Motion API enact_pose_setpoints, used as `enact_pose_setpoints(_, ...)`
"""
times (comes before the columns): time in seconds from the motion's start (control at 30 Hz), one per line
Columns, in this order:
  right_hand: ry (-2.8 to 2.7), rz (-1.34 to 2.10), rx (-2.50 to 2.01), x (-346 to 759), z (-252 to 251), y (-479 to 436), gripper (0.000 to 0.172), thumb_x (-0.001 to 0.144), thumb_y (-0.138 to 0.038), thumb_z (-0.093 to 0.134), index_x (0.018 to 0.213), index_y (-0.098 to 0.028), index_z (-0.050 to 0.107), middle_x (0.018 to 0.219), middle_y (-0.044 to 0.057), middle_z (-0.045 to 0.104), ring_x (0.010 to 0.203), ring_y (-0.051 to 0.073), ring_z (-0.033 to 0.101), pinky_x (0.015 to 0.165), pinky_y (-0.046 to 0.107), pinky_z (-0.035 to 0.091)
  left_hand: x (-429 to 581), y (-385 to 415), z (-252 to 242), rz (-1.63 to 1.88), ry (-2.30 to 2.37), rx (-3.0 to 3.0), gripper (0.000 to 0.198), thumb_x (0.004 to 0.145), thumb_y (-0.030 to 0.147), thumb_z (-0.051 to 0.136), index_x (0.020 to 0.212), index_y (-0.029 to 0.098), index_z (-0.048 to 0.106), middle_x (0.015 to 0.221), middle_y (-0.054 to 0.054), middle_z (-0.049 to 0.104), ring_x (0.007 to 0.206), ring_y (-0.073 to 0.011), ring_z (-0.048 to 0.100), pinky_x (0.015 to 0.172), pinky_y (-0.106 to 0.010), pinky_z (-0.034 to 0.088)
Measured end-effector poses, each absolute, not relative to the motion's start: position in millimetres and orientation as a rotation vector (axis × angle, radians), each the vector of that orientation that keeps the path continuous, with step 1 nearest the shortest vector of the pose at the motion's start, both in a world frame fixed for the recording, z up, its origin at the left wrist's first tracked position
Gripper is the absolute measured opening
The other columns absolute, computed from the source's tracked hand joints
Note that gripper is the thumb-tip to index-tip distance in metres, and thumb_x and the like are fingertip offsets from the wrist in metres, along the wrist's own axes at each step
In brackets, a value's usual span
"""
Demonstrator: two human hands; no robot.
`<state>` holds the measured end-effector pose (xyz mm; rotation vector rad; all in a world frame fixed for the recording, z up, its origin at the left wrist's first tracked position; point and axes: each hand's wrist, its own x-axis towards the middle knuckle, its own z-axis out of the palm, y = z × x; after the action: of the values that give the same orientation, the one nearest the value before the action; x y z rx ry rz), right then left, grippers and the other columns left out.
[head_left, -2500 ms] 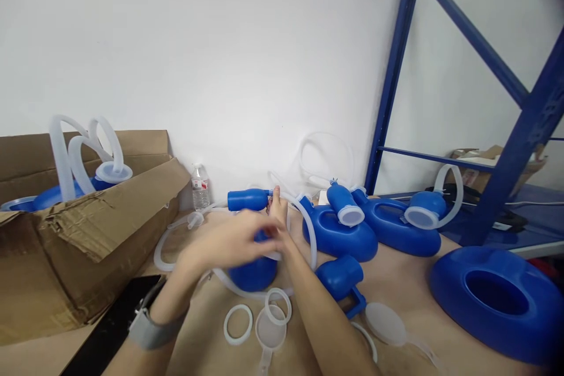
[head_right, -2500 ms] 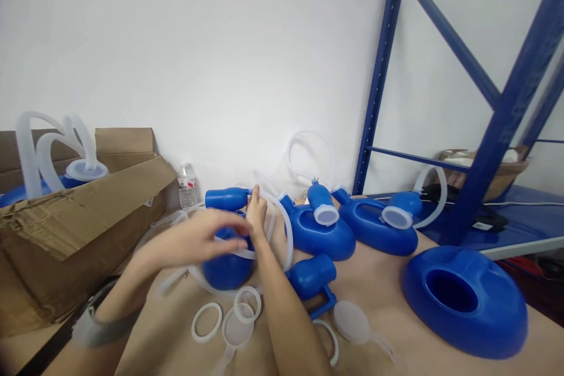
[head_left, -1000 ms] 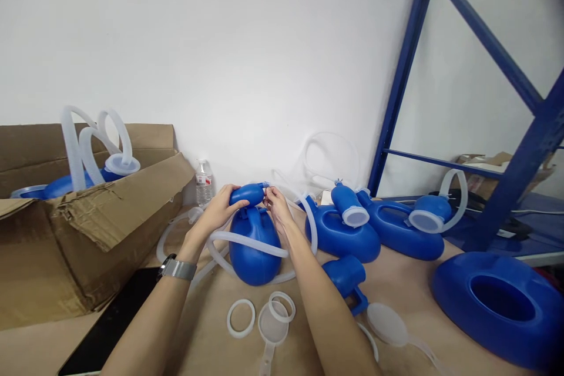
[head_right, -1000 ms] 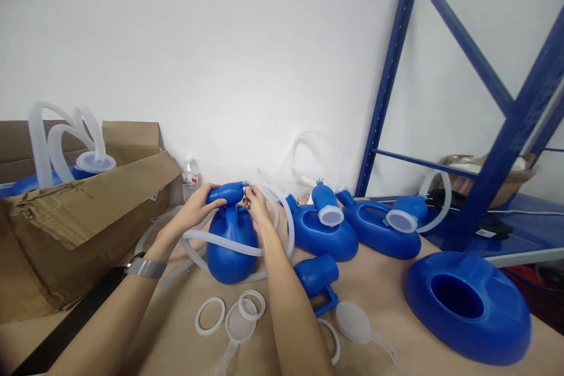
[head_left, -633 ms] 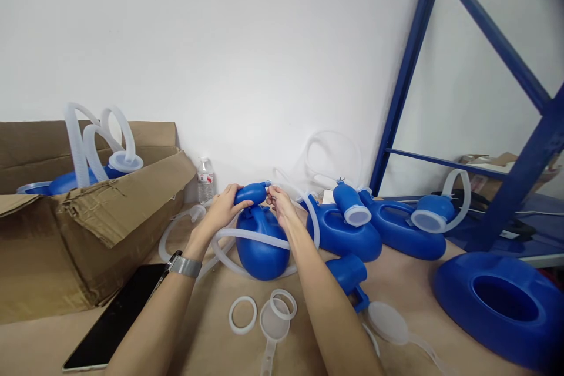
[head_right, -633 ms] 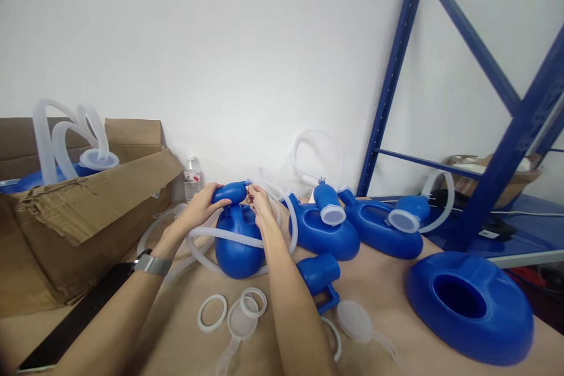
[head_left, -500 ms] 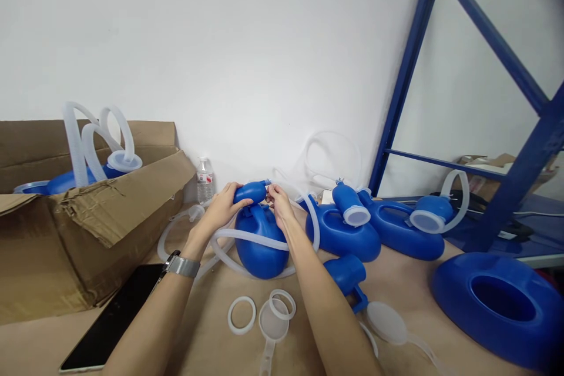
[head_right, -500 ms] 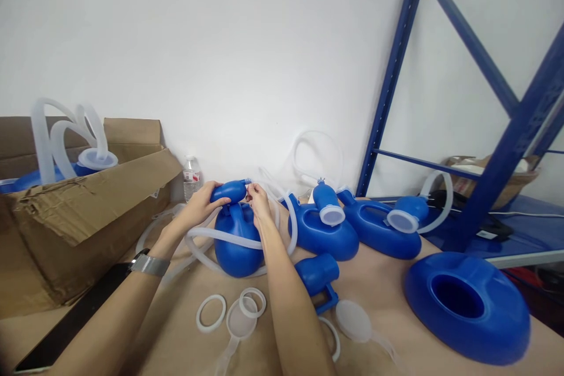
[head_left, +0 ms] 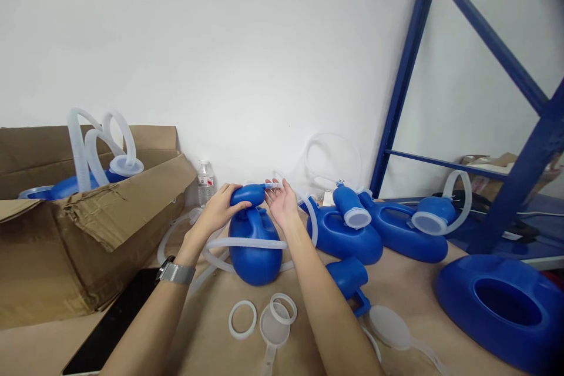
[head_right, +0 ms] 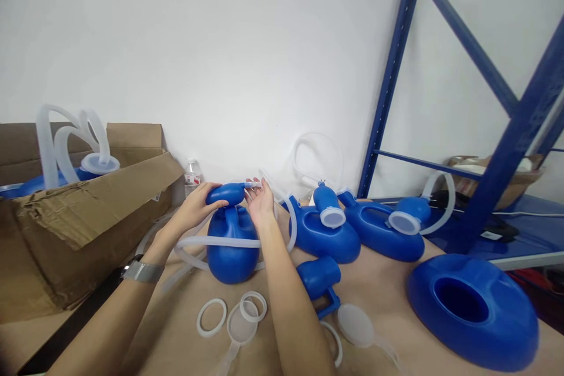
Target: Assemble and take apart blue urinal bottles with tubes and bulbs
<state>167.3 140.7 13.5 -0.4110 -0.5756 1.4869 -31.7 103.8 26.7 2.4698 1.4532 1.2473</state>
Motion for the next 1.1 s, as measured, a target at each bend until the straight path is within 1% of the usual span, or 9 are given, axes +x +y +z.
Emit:
enact_pose_setpoints(0.1, -0.449, 1.495, -0.301, 170, 27, 141, 0.045, 0.112, -0.044, 0.033, 0.079, -0.023, 0.056, 0.076, 0.002, 0.067, 0.079, 0.016, 0.072, 0.073, 0.03, 0.06, -28, 98, 33, 1.266, 1.386, 2.521, 0.058, 0.089, 0.067, 0.065, 0.123, 0.021, 0.062, 0.119, -0.011, 0.067, 0.112, -0.0329, 0.066, 0.097, -0.045, 0.053)
enact_pose_setpoints(0.23, -0.356, 1.473, -0.156, 169, 36, 137, 0.055, 0.113, -0.047, 0.021, 0.069, -0.023, 0.043, 0.06, -0.003, 0.05, 0.058, 0.013, 0.059, 0.066, 0.027, 0.058, -28, 90, 44, 1.286, 1.284, 2.595, 0.056, 0.087, 0.067, 0.068, 0.12, 0.022, 0.065, 0.118, -0.01, 0.067, 0.111, -0.0317, 0.066, 0.094, -0.042, 0.054)
enact_pose_setpoints(0.3, -0.332, 1.455, -0.099, 167, 37, 135, 0.054, 0.113, -0.047, 0.021, 0.068, -0.024, 0.039, 0.058, -0.004, 0.046, 0.055, 0.012, 0.054, 0.064, 0.026, 0.057, -29, 87, 48, 1.303, 1.254, 2.609, 0.057, 0.086, 0.068, 0.069, 0.119, 0.022, 0.066, 0.119, -0.01, 0.068, 0.11, -0.0317, 0.066, 0.094, -0.042, 0.054)
enact_pose_setpoints(0.4, -0.313, 1.431, -0.05, 163, 35, 133, 0.052, 0.112, -0.047, 0.029, 0.067, -0.023, 0.036, 0.057, -0.005, 0.043, 0.054, 0.012, 0.051, 0.063, 0.027, 0.057, -31, 86, 50, 1.336, 1.229, 2.595, 0.059, 0.084, 0.069, 0.072, 0.117, 0.021, 0.068, 0.114, -0.01, 0.071, 0.105, -0.0314, 0.068, 0.092, -0.042, 0.054)
enact_pose_setpoints(0.53, -0.276, 1.366, -0.022, 160, 28, 136, 0.053, 0.111, -0.051, 0.037, 0.066, -0.023, 0.037, 0.053, -0.007, 0.038, 0.051, 0.013, 0.048, 0.063, 0.029, 0.057, -31, 89, 47, 1.342, 1.218, 2.559, 0.058, 0.082, 0.07, 0.073, 0.114, 0.021, 0.071, 0.109, -0.009, 0.074, 0.098, -0.03, 0.07, 0.088, -0.04, 0.054)
enact_pose_setpoints(0.67, -0.273, 1.308, -0.016, 159, 22, 140, 0.056, 0.111, -0.052, 0.03, 0.064, -0.023, 0.037, 0.051, -0.008, 0.036, 0.049, 0.012, 0.045, 0.064, 0.031, 0.057, -29, 92, 40, 1.333, 1.226, 2.516, 0.059, 0.081, 0.071, 0.073, 0.112, 0.021, 0.071, 0.111, -0.01, 0.075, 0.1, -0.0301, 0.07, 0.087, -0.039, 0.054)
enact_pose_setpoints(0.8, -0.257, 1.286, -0.005, 161, 21, 141, 0.058, 0.113, -0.049, 0.024, 0.062, -0.023, 0.035, 0.05, -0.009, 0.033, 0.045, 0.011, 0.041, 0.068, 0.031, 0.058, -25, 94, 36, 1.323, 1.234, 2.508, 0.057, 0.083, 0.07, 0.072, 0.11, 0.02, 0.071, 0.108, -0.01, 0.075, 0.098, -0.0296, 0.07, 0.086, -0.039, 0.054)
enact_pose_setpoints(1.0, -0.25, 1.261, 0.011, 164, 21, 145, 0.058, 0.113, -0.051, 0.021, 0.062, -0.023, 0.031, 0.048, -0.011, 0.031, 0.04, 0.01, 0.036, 0.07, 0.032, 0.059, -22, 95, 35, 1.336, 1.244, 2.462, 0.057, 0.079, 0.068, 0.076, 0.11, 0.021, 0.07, 0.11, -0.009, 0.075, 0.1, -0.0303, 0.071, 0.087, -0.04, 0.055)
enact_pose_setpoints(1.1, -0.25, 1.259, 0.026, 163, 19, 147, 0.059, 0.113, -0.051, 0.019, 0.062, -0.023, 0.029, 0.047, -0.011, 0.029, 0.04, 0.009, 0.035, 0.07, 0.03, 0.058, -22, 95, 36, 1.319, 1.266, 2.46, 0.054, 0.08, 0.068, 0.075, 0.109, 0.022, 0.071, 0.109, -0.009, 0.076, 0.099, -0.03, 0.071, 0.088, -0.04, 0.055)
